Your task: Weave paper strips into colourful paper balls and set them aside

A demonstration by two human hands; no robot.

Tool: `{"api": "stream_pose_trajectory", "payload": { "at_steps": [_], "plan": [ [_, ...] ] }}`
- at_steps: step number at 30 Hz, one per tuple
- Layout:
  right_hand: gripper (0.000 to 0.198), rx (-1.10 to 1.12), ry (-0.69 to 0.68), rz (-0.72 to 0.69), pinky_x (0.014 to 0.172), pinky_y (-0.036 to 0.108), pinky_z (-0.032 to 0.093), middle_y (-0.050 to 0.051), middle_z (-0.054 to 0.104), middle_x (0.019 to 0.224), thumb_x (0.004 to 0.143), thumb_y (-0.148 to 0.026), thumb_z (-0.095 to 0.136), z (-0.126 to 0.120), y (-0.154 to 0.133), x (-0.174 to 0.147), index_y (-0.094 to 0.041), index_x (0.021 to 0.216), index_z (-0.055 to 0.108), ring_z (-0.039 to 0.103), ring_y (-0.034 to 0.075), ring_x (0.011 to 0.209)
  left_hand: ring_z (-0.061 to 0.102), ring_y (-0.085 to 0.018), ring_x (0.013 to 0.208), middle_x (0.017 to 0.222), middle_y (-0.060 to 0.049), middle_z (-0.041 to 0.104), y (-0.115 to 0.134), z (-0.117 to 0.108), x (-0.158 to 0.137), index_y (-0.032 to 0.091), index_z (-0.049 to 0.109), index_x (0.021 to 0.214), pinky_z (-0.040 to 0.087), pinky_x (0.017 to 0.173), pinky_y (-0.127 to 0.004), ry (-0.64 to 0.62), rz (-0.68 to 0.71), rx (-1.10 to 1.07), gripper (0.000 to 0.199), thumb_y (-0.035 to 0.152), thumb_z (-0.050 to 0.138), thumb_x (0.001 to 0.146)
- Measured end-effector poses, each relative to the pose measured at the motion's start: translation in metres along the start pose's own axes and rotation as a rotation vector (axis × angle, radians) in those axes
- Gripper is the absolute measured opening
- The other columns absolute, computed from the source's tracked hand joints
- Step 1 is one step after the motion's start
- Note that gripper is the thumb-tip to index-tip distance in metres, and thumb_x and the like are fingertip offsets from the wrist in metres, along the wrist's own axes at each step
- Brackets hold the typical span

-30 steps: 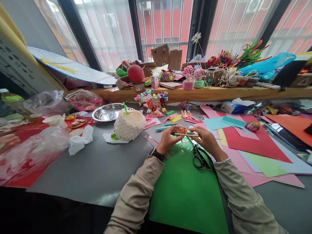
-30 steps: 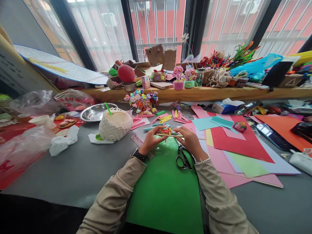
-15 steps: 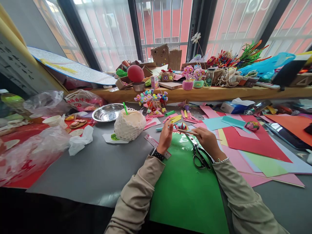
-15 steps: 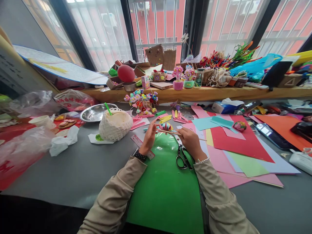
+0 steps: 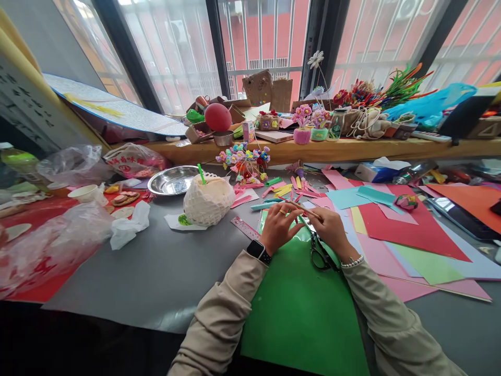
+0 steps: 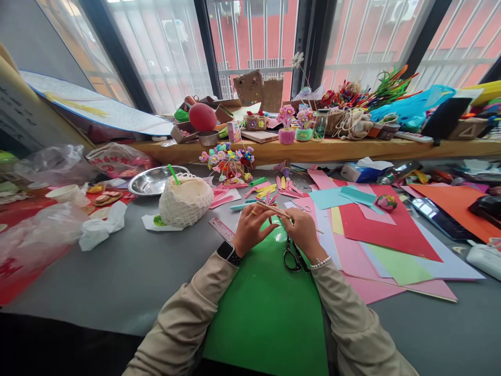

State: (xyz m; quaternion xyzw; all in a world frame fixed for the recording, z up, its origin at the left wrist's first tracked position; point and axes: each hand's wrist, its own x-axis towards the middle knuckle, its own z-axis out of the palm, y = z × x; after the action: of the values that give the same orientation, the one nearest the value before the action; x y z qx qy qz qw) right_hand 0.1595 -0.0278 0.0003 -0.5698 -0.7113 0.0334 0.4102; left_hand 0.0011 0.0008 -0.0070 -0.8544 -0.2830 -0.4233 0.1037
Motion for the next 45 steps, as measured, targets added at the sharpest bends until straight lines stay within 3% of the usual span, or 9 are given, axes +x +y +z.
{"api": "stream_pose_trajectory", "payload": {
  "at_steps": [5, 10, 20, 27, 40, 45],
  "plan": [
    [0.033, 0.016, -0.001, 0.081, 0.049, 0.023, 0.029, 0.0, 0.049, 0.049, 0.08, -0.033, 0.04, -0.0016, -0.0047, 0.0001, -0.018, 0.053, 0.05, 0.043, 0.012, 0.05, 0.046, -0.02, 0.095, 0.1, -0.006, 0.055, 0.0023, -0.0014, 0.0006, 0.019, 0.052, 0.101, 0.038, 0.083, -0.035, -0.069, 0.014, -0.027, 0.03, 0.036, 0.053, 0.075],
    [0.034, 0.025, 0.005, 0.039, 0.047, 0.023, 0.026, -0.001, 0.041, 0.047, 0.08, -0.034, 0.037, -0.0009, -0.0082, -0.0003, -0.018, 0.05, 0.039, 0.037, 0.011, 0.047, 0.048, -0.018, 0.09, 0.092, -0.004, 0.058, 0.0041, -0.0023, 0.0018, 0.018, 0.053, 0.088, 0.039, 0.082, -0.032, 0.03, 0.017, -0.028, 0.013, 0.026, 0.048, 0.079],
    [0.033, 0.006, -0.032, 0.028, 0.05, 0.024, 0.029, 0.002, 0.051, 0.055, 0.082, -0.035, 0.036, 0.001, -0.006, -0.0006, -0.017, 0.061, 0.054, 0.045, 0.014, 0.053, 0.052, -0.016, 0.085, 0.089, -0.004, 0.06, 0.0006, 0.0033, 0.0001, 0.018, 0.054, 0.09, 0.042, 0.078, -0.03, 0.065, 0.002, -0.032, 0.013, 0.024, 0.048, 0.08],
    [0.032, 0.017, -0.017, -0.018, 0.053, 0.025, 0.032, 0.004, 0.054, 0.059, 0.083, -0.034, 0.035, 0.0025, -0.0065, -0.0019, -0.016, 0.069, 0.057, 0.048, 0.015, 0.057, 0.054, -0.013, 0.082, 0.084, -0.001, 0.06, -0.0004, 0.0024, 0.0007, 0.02, 0.055, 0.085, 0.039, 0.088, -0.031, 0.108, 0.019, -0.026, 0.008, 0.021, 0.05, 0.079],
    [0.033, 0.013, -0.04, -0.053, 0.052, 0.025, 0.032, 0.003, 0.053, 0.058, 0.083, -0.037, 0.036, 0.0003, -0.0073, -0.0023, -0.017, 0.064, 0.053, 0.047, 0.014, 0.055, 0.051, -0.017, 0.083, 0.084, -0.004, 0.057, 0.0013, 0.0021, -0.0002, 0.019, 0.054, 0.087, 0.042, 0.075, -0.03, -0.006, -0.045, -0.03, 0.01, 0.022, 0.049, 0.079],
    [0.038, 0.069, -0.043, -0.051, 0.051, 0.025, 0.032, 0.002, 0.05, 0.055, 0.084, -0.041, 0.035, -0.0035, -0.0099, -0.0015, -0.017, 0.062, 0.053, 0.045, 0.013, 0.053, 0.051, -0.017, 0.083, 0.086, -0.005, 0.055, 0.0017, -0.0006, 0.0017, 0.019, 0.053, 0.088, 0.042, 0.074, -0.031, -0.069, -0.093, -0.169, 0.011, 0.025, 0.047, 0.081]
  ]
}}
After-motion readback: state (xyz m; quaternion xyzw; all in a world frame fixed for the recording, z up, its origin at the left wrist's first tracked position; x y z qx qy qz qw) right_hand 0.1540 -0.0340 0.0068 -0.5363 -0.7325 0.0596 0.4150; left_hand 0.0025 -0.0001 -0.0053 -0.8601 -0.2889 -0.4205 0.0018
